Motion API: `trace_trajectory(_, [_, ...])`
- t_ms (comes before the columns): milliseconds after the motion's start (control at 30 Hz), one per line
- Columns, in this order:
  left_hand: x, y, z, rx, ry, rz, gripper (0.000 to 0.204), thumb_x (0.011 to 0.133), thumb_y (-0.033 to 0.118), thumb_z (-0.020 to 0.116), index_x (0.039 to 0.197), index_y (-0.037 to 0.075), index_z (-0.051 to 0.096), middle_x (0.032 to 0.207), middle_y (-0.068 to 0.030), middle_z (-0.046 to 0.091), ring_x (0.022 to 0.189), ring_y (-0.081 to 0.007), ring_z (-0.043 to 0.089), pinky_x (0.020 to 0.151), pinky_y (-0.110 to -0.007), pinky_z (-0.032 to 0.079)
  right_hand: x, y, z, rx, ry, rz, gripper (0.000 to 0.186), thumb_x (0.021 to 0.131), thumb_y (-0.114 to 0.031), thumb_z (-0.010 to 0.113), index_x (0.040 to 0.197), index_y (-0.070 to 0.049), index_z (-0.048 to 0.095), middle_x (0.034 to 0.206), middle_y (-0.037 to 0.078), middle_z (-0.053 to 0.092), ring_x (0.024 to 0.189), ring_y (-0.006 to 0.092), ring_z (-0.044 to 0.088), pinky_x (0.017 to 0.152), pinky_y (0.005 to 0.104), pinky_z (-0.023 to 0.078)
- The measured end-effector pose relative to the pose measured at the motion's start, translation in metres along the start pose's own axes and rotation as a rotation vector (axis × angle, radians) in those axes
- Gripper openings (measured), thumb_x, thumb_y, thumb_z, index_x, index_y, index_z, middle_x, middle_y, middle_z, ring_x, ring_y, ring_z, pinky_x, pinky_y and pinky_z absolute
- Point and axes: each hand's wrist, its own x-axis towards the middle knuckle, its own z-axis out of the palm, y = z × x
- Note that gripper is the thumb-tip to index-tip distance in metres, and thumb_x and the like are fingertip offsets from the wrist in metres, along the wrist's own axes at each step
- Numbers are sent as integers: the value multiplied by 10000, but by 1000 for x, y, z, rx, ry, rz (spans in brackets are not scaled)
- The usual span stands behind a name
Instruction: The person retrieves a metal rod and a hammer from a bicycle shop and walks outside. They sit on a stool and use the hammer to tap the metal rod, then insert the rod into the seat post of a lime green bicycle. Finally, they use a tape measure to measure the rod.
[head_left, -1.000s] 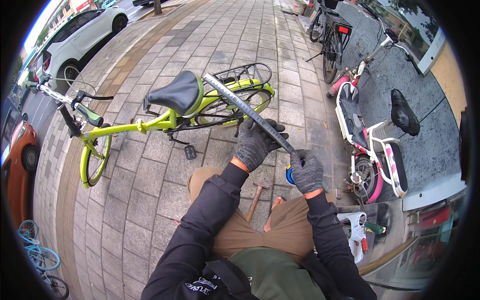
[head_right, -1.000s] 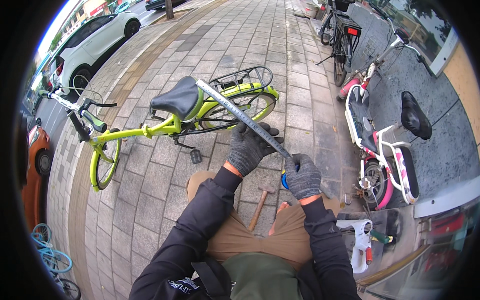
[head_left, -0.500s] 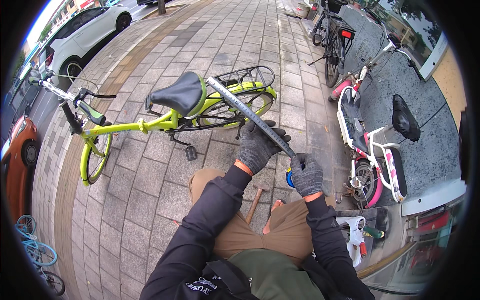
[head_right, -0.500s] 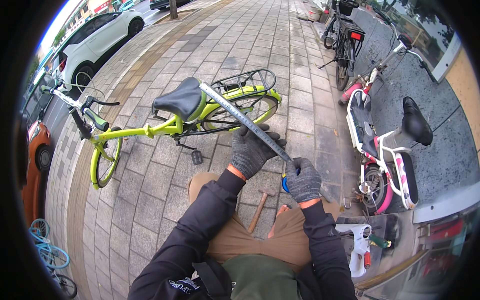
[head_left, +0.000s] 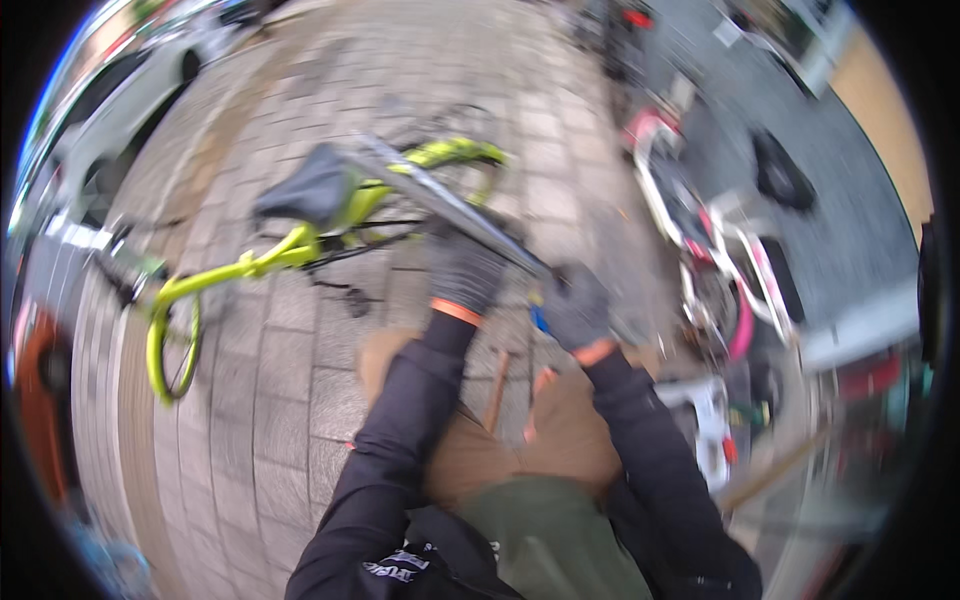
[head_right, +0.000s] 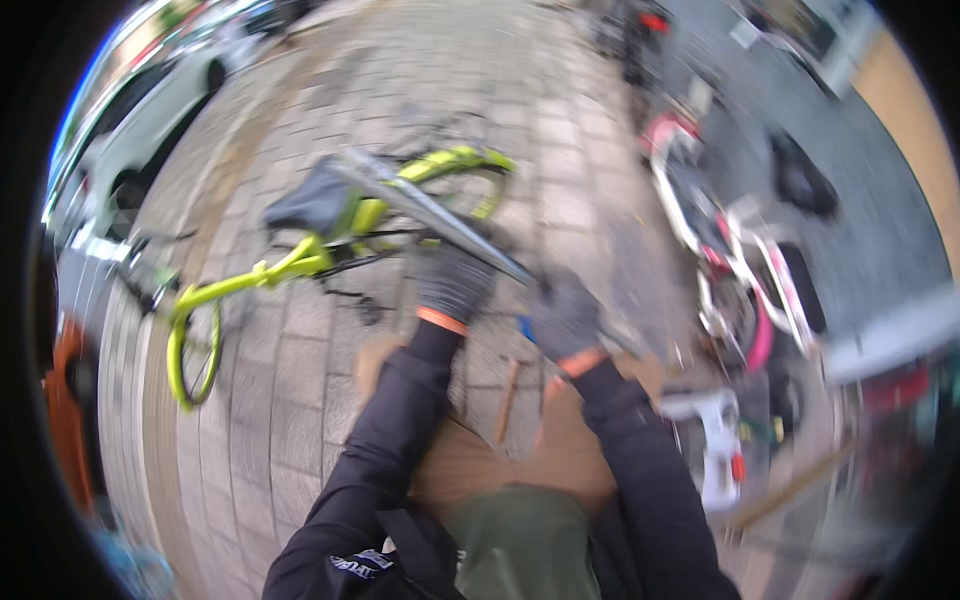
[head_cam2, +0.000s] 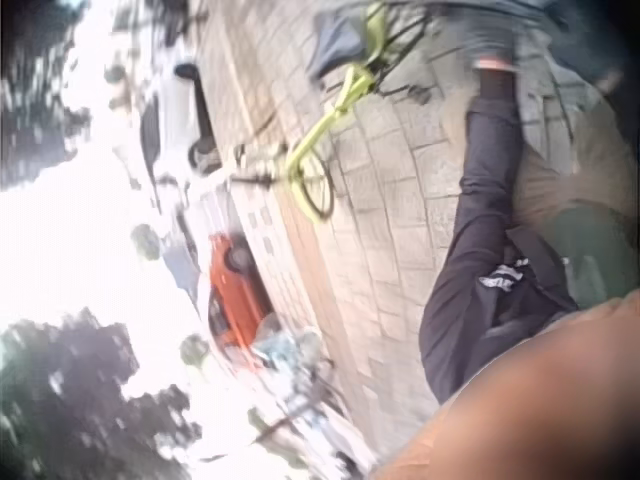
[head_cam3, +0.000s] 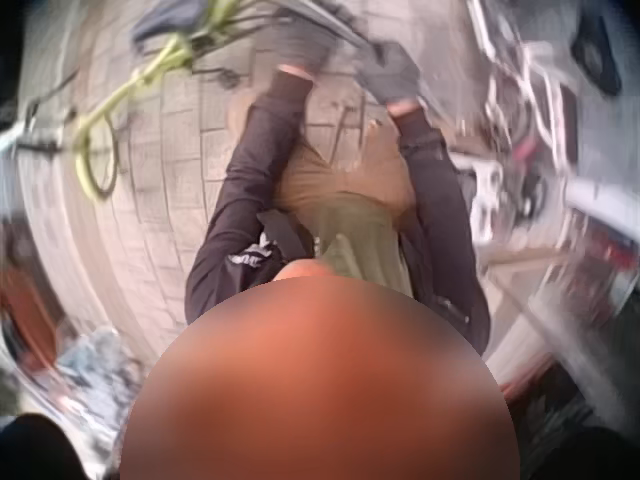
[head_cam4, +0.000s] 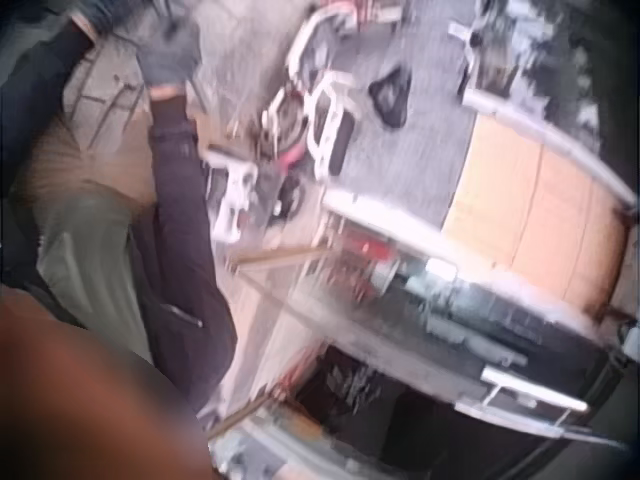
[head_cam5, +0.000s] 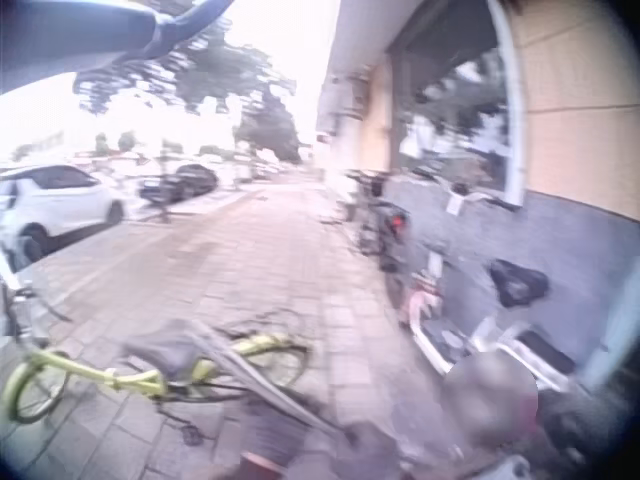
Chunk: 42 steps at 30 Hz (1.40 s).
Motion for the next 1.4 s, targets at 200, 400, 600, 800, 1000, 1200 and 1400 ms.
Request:
trace_trajectory(200, [1, 39, 18, 241, 38, 70, 464, 871, 508, 573, 1040, 80, 637, 954, -115, 596, 907, -323, 561, 953, -535, 420, 16, -28, -23, 326, 112, -19, 229, 952, -241, 688, 975, -16, 653, 828, 196, 700, 766, 363, 696, 690, 458, 542])
trace_trajectory(400, [9, 62, -7, 459, 94, 5, 498, 853, 490, 578, 1063, 43, 641, 964, -142, 601, 851, -307, 538, 873, -500, 421, -74, 66, -90, 344, 169, 43, 267, 967, -269, 710, 980, -3, 692, 848, 178, 711, 778, 314, 707, 706, 421, 551])
trace_trajectory(600, [7, 70, -27, 625, 26, -118, 534, 866, 485, 570, 1127, 23, 632, 947, -125, 592, 850, -284, 526, 799, -433, 418, -253, 164, -155, -117, 26, 533, 411, 973, -429, 656, 1065, -34, 725, 985, 221, 732, 949, 387, 711, 816, 471, 548])
trace_trajectory(800, [-4, 8, -18, 801, 188, -212, 439, 883, 441, 597, 1053, 38, 628, 848, -58, 558, 741, -211, 494, 696, -356, 402, -497, 276, -114, 211, 226, 1225, 452, 978, -498, 654, 1142, -84, 728, 1045, 112, 744, 874, 292, 692, 769, 438, 546])
trace_trajectory(1000, [-4, -2, -79, 1108, 219, -377, 439, 886, 471, 631, 1051, 66, 606, 835, -36, 561, 719, -191, 518, 648, -342, 409, -498, 299, -127, 566, 947, 1846, 486, 916, -561, 700, 1129, -124, 701, 993, 58, 706, 769, 227, 671, 550, 407, 536])
trace_trajectory(1200, [-18, -2, -128, 1382, 112, -532, 287, 969, 340, 509, 941, 75, 617, 750, -12, 554, 613, -112, 451, 566, -284, 353, -460, 301, -135, -340, 483, 1410, 539, 909, -412, 757, 1214, 20, 654, 1060, 159, 743, 927, 282, 733, 799, 395, 574])
trace_trajectory(1400, [-4, -30, -82, 1871, -3, -737, 222, 941, 208, 585, 1019, 31, 693, 764, -122, 649, 698, -246, 642, 665, -373, 502, -485, 300, -82, -295, 32, 1513, 568, 929, -441, 694, 1316, -31, 626, 1228, 209, 717, 1181, 391, 663, 1025, 448, 506])
